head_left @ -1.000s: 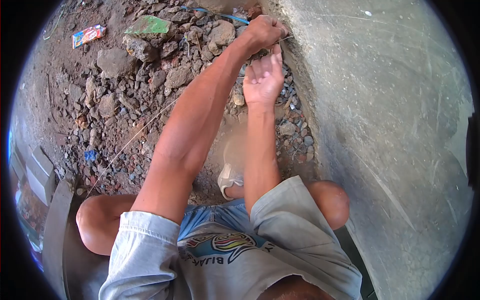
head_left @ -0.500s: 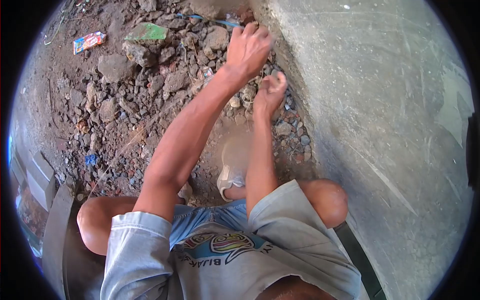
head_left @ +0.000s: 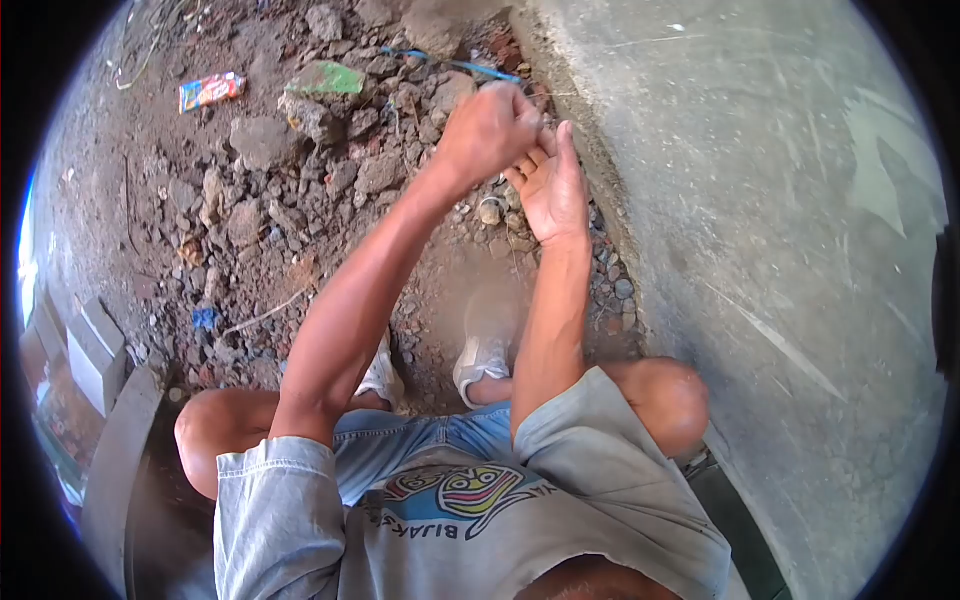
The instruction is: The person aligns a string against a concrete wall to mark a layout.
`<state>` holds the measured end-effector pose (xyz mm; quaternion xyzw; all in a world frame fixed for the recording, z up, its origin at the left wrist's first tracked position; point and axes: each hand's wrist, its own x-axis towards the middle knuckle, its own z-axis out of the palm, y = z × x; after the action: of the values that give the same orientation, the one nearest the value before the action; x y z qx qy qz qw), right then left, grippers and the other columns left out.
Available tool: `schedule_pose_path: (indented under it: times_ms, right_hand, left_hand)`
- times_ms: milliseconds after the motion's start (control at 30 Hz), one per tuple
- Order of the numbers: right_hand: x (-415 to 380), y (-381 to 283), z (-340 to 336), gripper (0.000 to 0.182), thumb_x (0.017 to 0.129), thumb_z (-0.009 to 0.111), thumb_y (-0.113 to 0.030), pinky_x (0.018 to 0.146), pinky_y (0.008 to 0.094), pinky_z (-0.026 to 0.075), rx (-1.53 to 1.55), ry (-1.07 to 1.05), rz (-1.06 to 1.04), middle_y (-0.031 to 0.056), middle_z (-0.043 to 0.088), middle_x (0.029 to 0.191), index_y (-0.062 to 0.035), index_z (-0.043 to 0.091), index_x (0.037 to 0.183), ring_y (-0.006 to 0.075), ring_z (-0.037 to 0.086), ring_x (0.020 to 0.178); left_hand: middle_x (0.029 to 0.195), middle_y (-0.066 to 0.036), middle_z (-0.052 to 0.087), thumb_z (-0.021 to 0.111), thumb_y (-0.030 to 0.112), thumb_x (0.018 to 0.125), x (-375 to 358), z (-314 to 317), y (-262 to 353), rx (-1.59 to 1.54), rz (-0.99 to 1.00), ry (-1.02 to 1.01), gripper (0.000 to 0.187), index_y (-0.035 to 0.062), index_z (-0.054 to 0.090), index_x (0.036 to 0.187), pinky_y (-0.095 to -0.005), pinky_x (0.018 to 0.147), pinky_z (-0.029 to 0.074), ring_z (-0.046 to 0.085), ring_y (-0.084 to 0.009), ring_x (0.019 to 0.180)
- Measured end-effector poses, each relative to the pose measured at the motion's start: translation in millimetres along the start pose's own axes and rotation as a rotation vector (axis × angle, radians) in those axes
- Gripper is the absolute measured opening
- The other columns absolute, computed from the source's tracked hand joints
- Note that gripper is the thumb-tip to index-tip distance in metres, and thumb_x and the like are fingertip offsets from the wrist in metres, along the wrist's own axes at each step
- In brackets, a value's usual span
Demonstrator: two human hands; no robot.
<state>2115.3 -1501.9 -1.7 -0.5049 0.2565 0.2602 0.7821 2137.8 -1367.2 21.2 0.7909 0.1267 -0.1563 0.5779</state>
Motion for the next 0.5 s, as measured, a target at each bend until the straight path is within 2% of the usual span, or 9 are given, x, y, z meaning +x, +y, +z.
schedule_pose_path:
  times_ms: [100, 133, 200, 233, 267, 300, 333, 400, 500]
  right_hand:
    - [14, -9, -28, 0.080, 0.095, 0.035, -0.067, 0.100, 0.0431, 0.042, -0.047, -0.060, 0.102, 0.0168, 0.061, 0.119, 0.0029, 0.053, 0.129, 0.0244, 0.057, 0.109]
    - [12, -15, -25, 0.075, 0.095, 0.044, -0.063, 0.098, 0.0452, 0.044, -0.126, -0.041, 0.131, 0.0197, 0.062, 0.120, 0.0036, 0.057, 0.126, 0.0277, 0.058, 0.110]
    - [8, -17, -24, 0.067, 0.090, 0.059, -0.057, 0.090, 0.0357, 0.048, -0.449, -0.087, 0.106, 0.0162, 0.064, 0.114, 0.0021, 0.060, 0.123, 0.0221, 0.060, 0.105]
    - [5, -22, -19, 0.064, 0.087, 0.066, -0.053, 0.085, 0.0310, 0.050, -0.617, -0.111, 0.086, 0.0144, 0.065, 0.111, 0.0013, 0.061, 0.121, 0.0193, 0.061, 0.102]
    - [0, -26, -15, 0.050, 0.087, 0.070, -0.044, 0.074, 0.0273, 0.051, -0.648, -0.105, 0.130, 0.0099, 0.068, 0.099, -0.0001, 0.066, 0.111, 0.0150, 0.063, 0.088]
    - [3, -27, -19, 0.047, 0.088, 0.069, -0.043, 0.070, 0.0267, 0.050, -0.667, -0.147, 0.149, 0.0084, 0.068, 0.096, -0.0005, 0.066, 0.109, 0.0140, 0.063, 0.083]
    - [6, -28, -26, 0.045, 0.089, 0.068, -0.042, 0.066, 0.0260, 0.050, -0.687, -0.190, 0.169, 0.0068, 0.068, 0.092, -0.0009, 0.067, 0.107, 0.0130, 0.063, 0.078]
    - [1, -39, -23, 0.039, 0.091, 0.066, -0.040, 0.057, 0.0253, 0.048, -0.730, -0.210, 0.205, 0.0025, 0.068, 0.085, -0.0023, 0.067, 0.103, 0.0092, 0.060, 0.065]
    - [-5, -51, -26, 0.048, 0.088, 0.071, -0.037, 0.069, 0.0272, 0.053, -0.585, -0.217, 0.157, 0.0086, 0.070, 0.094, 0.0026, 0.066, 0.113, 0.0125, 0.065, 0.076]
  left_hand:
    - [0.092, -0.018, 0.068, 0.059, 0.015, 0.084, -34, 21, 2, 0.104, 0.178, 0.051, 0.016, 0.0034, 0.068, 0.089, -0.0459, 0.076, 0.053, 0.067, -0.0344, 0.082]
    - [0.098, -0.018, 0.066, 0.060, 0.015, 0.085, -44, 34, -8, 0.160, 0.284, 0.105, 0.015, 0.0029, 0.068, 0.091, -0.0456, 0.078, 0.053, 0.065, -0.0342, 0.087]
    - [0.110, -0.018, 0.063, 0.064, 0.014, 0.085, -62, 62, -31, 0.267, 0.490, 0.219, 0.016, 0.0020, 0.068, 0.095, -0.0450, 0.082, 0.052, 0.061, -0.0338, 0.098]
    - [0.113, -0.017, 0.061, 0.065, 0.014, 0.084, -71, 62, -31, 0.328, 0.448, 0.187, 0.017, 0.0037, 0.069, 0.096, -0.0453, 0.084, 0.050, 0.058, -0.0339, 0.102]
    - [0.116, -0.017, 0.059, 0.066, 0.014, 0.083, -79, 62, -31, 0.386, 0.408, 0.160, 0.018, 0.0055, 0.070, 0.098, -0.0457, 0.086, 0.049, 0.055, -0.0341, 0.107]
    - [0.119, -0.016, 0.057, 0.067, 0.015, 0.082, -83, 61, -30, 0.445, 0.367, 0.134, 0.019, 0.0072, 0.070, 0.099, -0.0461, 0.089, 0.047, 0.052, -0.0342, 0.111]
    - [0.116, -0.012, 0.058, 0.068, 0.015, 0.082, -84, 61, -30, 0.447, 0.354, 0.129, 0.021, 0.0139, 0.073, 0.102, -0.0453, 0.093, 0.044, 0.048, -0.0334, 0.113]
    - [0.117, -0.011, 0.058, 0.068, 0.016, 0.081, -80, 58, -27, 0.449, 0.383, 0.135, 0.022, 0.0163, 0.073, 0.103, -0.0447, 0.092, 0.044, 0.049, -0.0334, 0.112]
    - [0.119, -0.010, 0.058, 0.069, 0.019, 0.080, -75, 56, -13, 0.428, 0.338, 0.166, 0.021, 0.0217, 0.075, 0.101, -0.0438, 0.093, 0.045, 0.051, -0.0341, 0.113]
